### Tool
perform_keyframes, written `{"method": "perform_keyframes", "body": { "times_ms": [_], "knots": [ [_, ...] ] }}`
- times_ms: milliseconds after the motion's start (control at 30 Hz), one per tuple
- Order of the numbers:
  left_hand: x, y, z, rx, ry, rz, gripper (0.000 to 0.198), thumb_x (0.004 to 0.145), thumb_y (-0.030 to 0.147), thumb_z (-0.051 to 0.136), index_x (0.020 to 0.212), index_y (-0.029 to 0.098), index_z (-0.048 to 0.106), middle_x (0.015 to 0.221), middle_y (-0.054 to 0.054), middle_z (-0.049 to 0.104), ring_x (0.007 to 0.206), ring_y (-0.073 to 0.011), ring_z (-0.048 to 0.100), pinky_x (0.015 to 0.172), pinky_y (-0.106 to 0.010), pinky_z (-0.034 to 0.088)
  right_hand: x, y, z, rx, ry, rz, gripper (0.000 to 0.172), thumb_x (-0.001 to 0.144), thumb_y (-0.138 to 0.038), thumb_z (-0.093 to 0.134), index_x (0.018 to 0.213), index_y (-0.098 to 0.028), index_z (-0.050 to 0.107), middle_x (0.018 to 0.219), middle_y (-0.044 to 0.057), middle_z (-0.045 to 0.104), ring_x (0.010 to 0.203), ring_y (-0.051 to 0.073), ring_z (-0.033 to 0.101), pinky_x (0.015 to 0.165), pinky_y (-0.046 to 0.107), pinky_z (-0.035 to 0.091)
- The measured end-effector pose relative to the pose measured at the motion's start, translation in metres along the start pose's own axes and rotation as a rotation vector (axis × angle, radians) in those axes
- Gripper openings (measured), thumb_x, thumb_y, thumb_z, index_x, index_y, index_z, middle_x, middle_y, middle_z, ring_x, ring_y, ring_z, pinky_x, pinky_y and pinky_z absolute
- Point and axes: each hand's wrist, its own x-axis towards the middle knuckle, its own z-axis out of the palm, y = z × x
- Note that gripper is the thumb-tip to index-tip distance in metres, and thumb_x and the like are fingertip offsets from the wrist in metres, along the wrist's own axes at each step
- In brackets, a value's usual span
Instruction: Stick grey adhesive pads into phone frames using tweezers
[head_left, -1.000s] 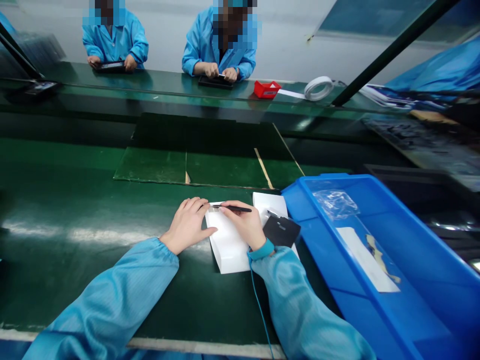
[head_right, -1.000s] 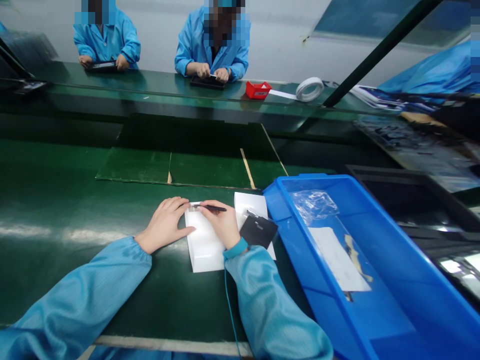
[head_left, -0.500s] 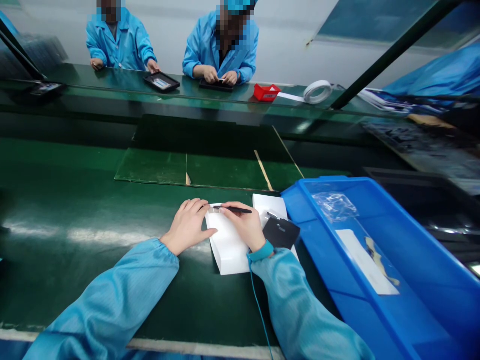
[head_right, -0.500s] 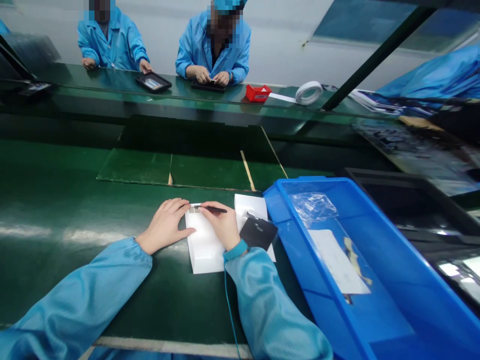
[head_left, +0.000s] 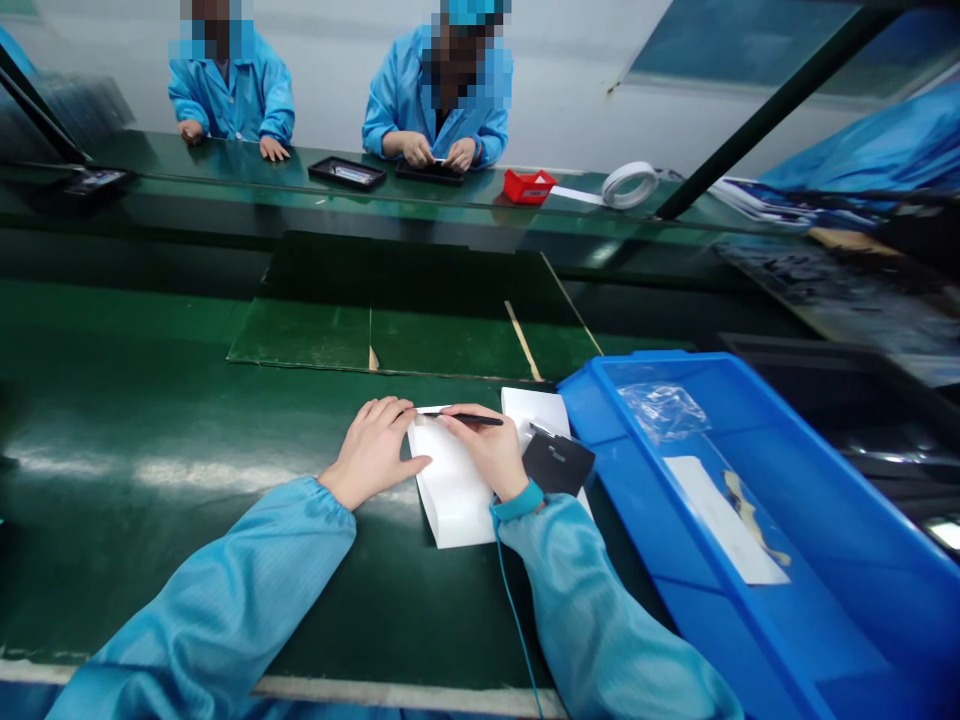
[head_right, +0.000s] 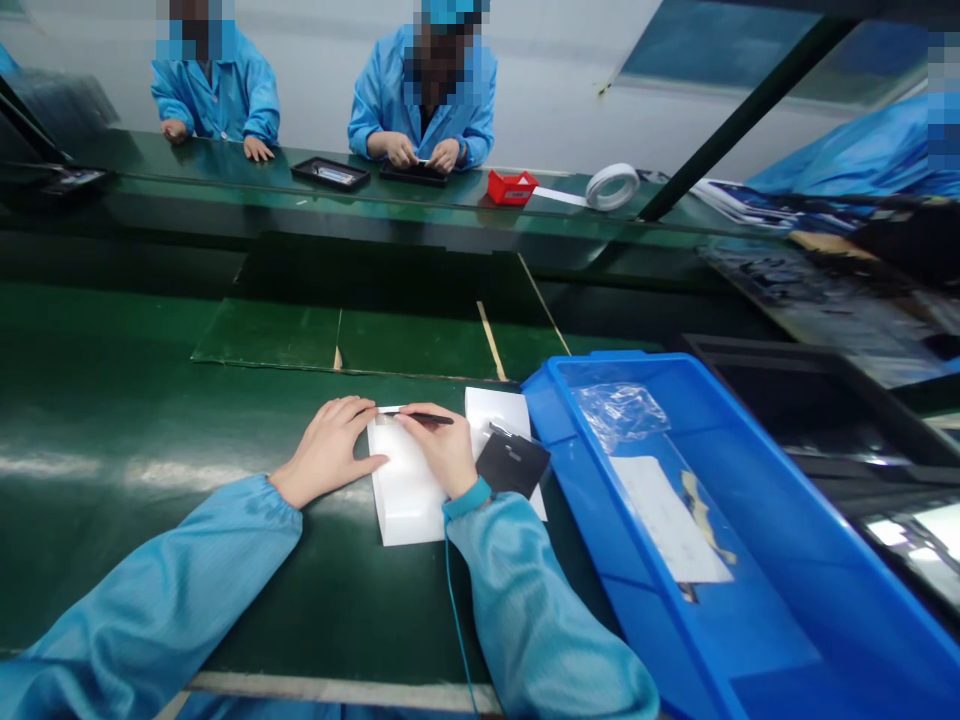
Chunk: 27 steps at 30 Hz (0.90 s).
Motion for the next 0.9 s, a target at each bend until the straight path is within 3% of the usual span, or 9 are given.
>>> {"method": "perform_keyframes", "body": {
  "times_ms": [300, 467, 567, 900],
  "knots": [
    [0.000, -0.004, -0.001, -0.099, 0.034, -0.024, 0.054, 0.080, 0.046, 0.071, 0.126, 0.020, 0.059, 0.131, -0.009, 0.058, 0.126, -0.0294, 0.048, 0.110, -0.046, 0.037, -0.005, -0.013, -0.010, 0.013, 0.064, -0.042, 0.017, 0.072, -0.035, 0.079, 0.079, -0.020, 0.076, 0.084, 0.007, 0.077, 0.079, 0.024, 0.072, 0.077, 0.040, 0.060],
    [0.000, -0.012, -0.001, -0.400, 0.174, -0.082, 0.021, 0.087, 0.036, 0.066, 0.104, 0.023, 0.068, 0.121, -0.007, 0.062, 0.120, -0.0243, 0.054, 0.105, -0.043, 0.043, -0.013, -0.018, -0.012, 0.016, 0.032, -0.048, 0.018, 0.070, -0.036, 0.081, 0.077, -0.020, 0.076, 0.081, 0.007, 0.077, 0.076, 0.025, 0.072, 0.074, 0.039, 0.060],
    [0.001, -0.014, -0.003, -0.503, 0.188, -0.096, 0.007, 0.087, 0.028, 0.066, 0.089, 0.023, 0.070, 0.115, -0.005, 0.063, 0.114, -0.0226, 0.056, 0.101, -0.041, 0.044, -0.017, -0.016, -0.011, 0.013, 0.002, -0.055, 0.017, 0.070, -0.035, 0.081, 0.077, -0.021, 0.076, 0.082, 0.006, 0.077, 0.077, 0.025, 0.072, 0.074, 0.038, 0.060],
    [0.001, -0.016, -0.003, -0.529, 0.201, -0.142, 0.004, 0.085, 0.022, 0.066, 0.083, 0.021, 0.070, 0.112, -0.005, 0.063, 0.108, -0.0217, 0.058, 0.099, -0.040, 0.044, -0.017, -0.013, -0.010, 0.085, -0.041, -0.022, 0.022, 0.071, -0.040, 0.082, 0.082, -0.022, 0.076, 0.087, 0.006, 0.076, 0.084, 0.025, 0.072, 0.080, 0.040, 0.059]
  ]
}}
